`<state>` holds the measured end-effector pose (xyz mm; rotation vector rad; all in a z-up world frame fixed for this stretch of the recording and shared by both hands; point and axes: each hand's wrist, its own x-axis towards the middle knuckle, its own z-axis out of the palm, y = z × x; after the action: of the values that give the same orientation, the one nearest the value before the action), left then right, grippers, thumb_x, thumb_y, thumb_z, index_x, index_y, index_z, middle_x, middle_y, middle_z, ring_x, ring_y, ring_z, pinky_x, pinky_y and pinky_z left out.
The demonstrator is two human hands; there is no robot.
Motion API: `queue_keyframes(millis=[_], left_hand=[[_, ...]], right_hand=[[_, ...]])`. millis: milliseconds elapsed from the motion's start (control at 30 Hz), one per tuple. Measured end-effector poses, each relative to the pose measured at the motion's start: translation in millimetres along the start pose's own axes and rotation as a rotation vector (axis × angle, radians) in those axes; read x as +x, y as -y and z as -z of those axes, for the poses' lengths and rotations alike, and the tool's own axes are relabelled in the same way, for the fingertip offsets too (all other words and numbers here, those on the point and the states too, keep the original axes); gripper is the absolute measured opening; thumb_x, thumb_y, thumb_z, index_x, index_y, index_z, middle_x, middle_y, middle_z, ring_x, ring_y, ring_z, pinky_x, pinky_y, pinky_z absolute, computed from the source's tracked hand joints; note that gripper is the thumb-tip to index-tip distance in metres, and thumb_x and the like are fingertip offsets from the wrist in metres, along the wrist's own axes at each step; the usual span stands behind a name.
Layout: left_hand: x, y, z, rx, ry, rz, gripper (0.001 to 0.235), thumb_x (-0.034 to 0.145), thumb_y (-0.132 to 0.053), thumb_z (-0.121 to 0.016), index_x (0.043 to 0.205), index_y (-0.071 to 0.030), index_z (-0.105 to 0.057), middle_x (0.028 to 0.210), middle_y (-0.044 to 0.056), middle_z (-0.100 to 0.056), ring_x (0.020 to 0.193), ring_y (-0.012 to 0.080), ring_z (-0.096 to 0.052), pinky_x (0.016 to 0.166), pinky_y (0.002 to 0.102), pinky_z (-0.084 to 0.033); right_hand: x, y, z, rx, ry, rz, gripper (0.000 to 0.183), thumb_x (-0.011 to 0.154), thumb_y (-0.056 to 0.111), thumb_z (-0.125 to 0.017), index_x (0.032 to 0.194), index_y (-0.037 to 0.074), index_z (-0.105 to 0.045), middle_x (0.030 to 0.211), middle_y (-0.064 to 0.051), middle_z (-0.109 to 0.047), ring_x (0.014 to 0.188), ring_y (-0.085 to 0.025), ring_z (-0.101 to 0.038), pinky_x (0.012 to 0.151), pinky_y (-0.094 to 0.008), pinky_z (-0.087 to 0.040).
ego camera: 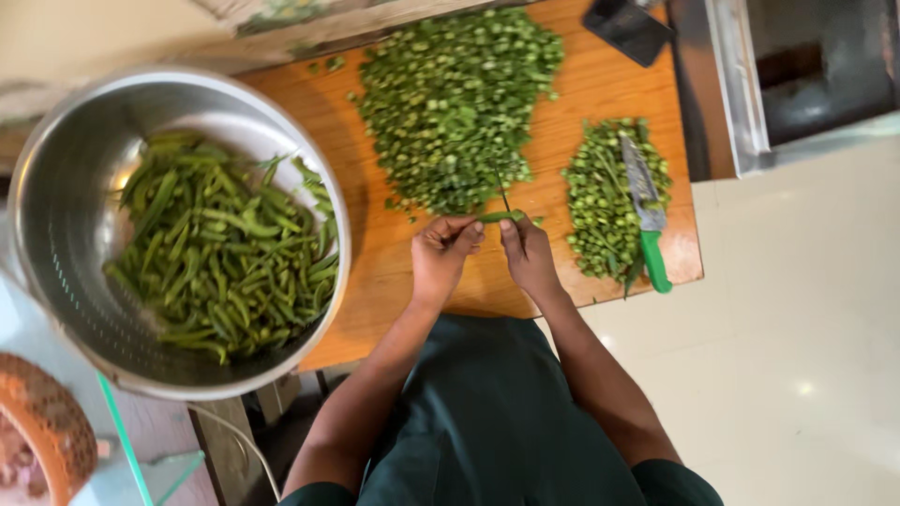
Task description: The person picks up green beans from a metal colander, trims the ends by hand, and places the trimmed beans onto a wooden cutting board next to a pile of chopped vegetables.
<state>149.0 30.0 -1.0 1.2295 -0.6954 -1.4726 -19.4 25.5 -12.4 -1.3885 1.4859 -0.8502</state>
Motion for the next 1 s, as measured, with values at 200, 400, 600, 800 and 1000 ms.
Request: queue_keyframes(millis=[200,400,600,800,1000], left_hand=[[8.0,35.8,-59.4,0.107,0.187,0.067,0.014,0.096,-0.005,-0.071,0.107,0.004,-0.073,0.092,0.006,-0.077,0.083,0.0102,-0.074,0.072,0.024,-0.060],[10.8,52.3,-101.3,0.206,0.295,0.101,0.014,0.096,-0.006,-0.072,0.107,0.004,-0.073,0.091,0.007,-0.077,0.082,0.0098,-0.073,0.073,0.024,-0.060],[12.0,58.7,-126.7,0.374,0.326,0.097,0.018,0.097,-0.008,-0.070,0.110,0.003,-0.074,0.091,0.006,-0.078,0.082,0.0085,-0.073,0.074,0.023,-0.059],[24.1,54.3,-129.0,0.262,0.284,0.150,0.018,0.097,-0.011,-0.071,0.109,0.002,-0.075,0.093,0.005,-0.077,0.084,0.0087,-0.072,0.073,0.024,-0.060],[30.4,33.6,-112.4,0.255,0.190,0.123,0.018,0.097,-0.011,-0.072,0.110,0.002,-0.076,0.092,0.005,-0.077,0.083,0.0096,-0.074,0.070,0.025,-0.061]], right_hand=[[-29.9,-48.8,36.7,0.213,-0.230,-0.155,0.043,0.109,0.041,-0.048,0.092,0.003,-0.056,0.068,-0.001,-0.056,0.058,-0.009,-0.054,0.054,-0.027,-0.044],[-50.7,-86.0,66.5,0.270,-0.350,-0.194,0.043,0.110,0.043,-0.047,0.088,0.006,-0.055,0.069,0.000,-0.055,0.060,-0.008,-0.054,0.055,-0.025,-0.046],[-49.2,-96.9,84.4,0.854,-0.415,-0.525,0.047,0.109,0.055,-0.046,0.081,0.017,-0.041,0.062,0.006,-0.034,0.049,-0.005,-0.030,0.042,-0.025,-0.022],[-43.3,-101.2,120.2,0.851,-0.340,-0.735,0.047,0.103,0.063,-0.038,0.090,0.020,-0.049,0.063,0.007,-0.034,0.049,-0.006,-0.029,0.044,-0.024,-0.022],[-21.3,-92.1,87.1,0.408,-0.181,-0.227,0.042,0.108,0.051,-0.049,0.093,0.012,-0.052,0.073,0.005,-0.048,0.062,-0.006,-0.046,0.055,-0.025,-0.041]])
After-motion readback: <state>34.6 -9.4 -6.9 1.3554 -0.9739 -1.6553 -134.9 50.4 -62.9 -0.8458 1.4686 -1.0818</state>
